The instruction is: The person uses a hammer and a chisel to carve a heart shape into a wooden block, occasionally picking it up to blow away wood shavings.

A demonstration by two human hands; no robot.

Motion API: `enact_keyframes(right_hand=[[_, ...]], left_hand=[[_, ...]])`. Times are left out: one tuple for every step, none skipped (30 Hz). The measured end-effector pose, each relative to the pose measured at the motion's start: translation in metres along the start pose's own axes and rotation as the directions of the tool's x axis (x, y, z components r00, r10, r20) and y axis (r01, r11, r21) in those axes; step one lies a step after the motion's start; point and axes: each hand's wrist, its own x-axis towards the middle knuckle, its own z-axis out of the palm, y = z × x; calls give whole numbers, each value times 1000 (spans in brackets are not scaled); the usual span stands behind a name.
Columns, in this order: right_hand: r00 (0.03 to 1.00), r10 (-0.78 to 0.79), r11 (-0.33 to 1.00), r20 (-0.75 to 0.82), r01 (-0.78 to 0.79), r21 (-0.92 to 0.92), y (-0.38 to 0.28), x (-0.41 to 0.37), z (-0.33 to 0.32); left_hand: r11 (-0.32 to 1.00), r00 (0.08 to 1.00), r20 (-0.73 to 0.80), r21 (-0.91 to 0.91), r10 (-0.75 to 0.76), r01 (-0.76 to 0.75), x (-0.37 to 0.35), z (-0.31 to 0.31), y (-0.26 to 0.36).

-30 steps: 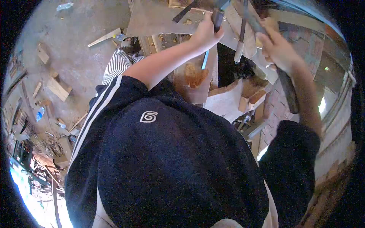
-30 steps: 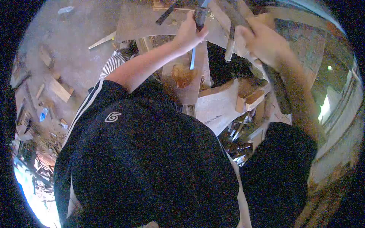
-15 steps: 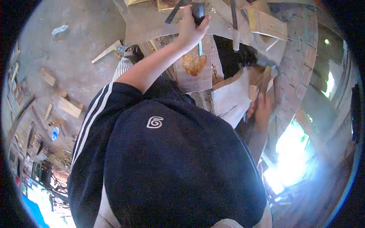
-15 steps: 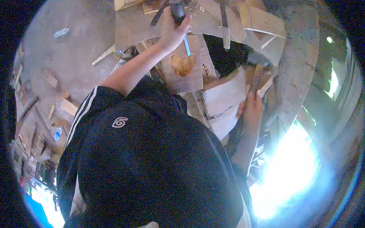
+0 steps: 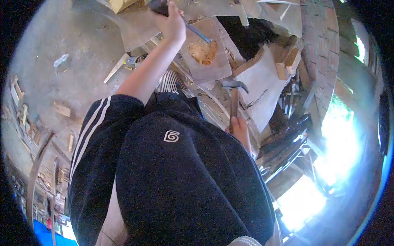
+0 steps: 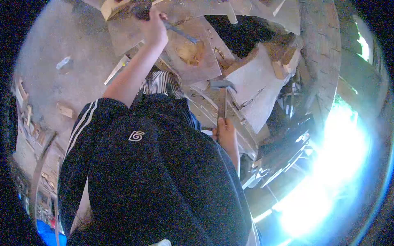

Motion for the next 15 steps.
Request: enact_keyframes(right_hand=[[1000, 2, 1000, 6, -2, 14, 6, 0, 5], [999, 6, 1000, 40, -7, 21, 12, 0, 10], [997, 10, 999, 76, -13, 33, 18, 1, 14], [994, 55, 994, 89, -63, 86, 23, 4, 17], [993, 60, 991, 101, -71, 111, 26, 9, 22], [994, 53, 992, 98, -64, 111, 26, 12, 27], [994, 46, 993, 94, -56, 106, 27, 18, 28], [993, 46, 991, 105, -59, 121, 30, 28, 29], [987, 48, 983, 154, -73, 166, 34, 40, 29], [978, 48, 974, 204, -91, 209, 35, 48, 30], [975, 43, 970, 217, -93, 223, 36, 54, 27], [966, 57, 969, 254, -115, 220, 32, 56, 22], [955, 69, 967, 289, -135, 216, 29, 57, 17], [953, 33, 956, 300, -117, 267, 29, 57, 11], [950, 22, 954, 312, -114, 278, 30, 59, 6]], left_hand=[[1000, 1000, 10, 11, 3, -3, 2, -8, 4], [998, 998, 25, -11, -59, 60, 2, -16, 11], [992, 992, 44, -27, -121, 122, 2, -22, 15], [982, 981, 65, -38, -183, 186, 1, -25, 18], [983, 980, 79, -13, -182, 183, 0, -24, 18], [996, 991, 106, -13, -82, 84, -3, -26, 15], [1000, 991, 129, -19, 20, -17, -9, -24, 16], [1000, 990, 140, -5, 24, -24, -19, -20, 13], [996, 994, 70, 20, 88, -90, -39, -7, 15], [987, 988, 0, 49, 155, -155, -51, -1, 16], [984, 986, 12, 61, 165, -165, -49, -11, 6], [998, 997, -51, -28, 61, -62, -40, -31, -15], [992, 993, -104, -124, -49, 36, -44, -27, -11], [1000, 993, -114, -3, -6, 6, -54, -29, -7], [1000, 995, -104, 6, 8, -8, -57, -30, -6]])
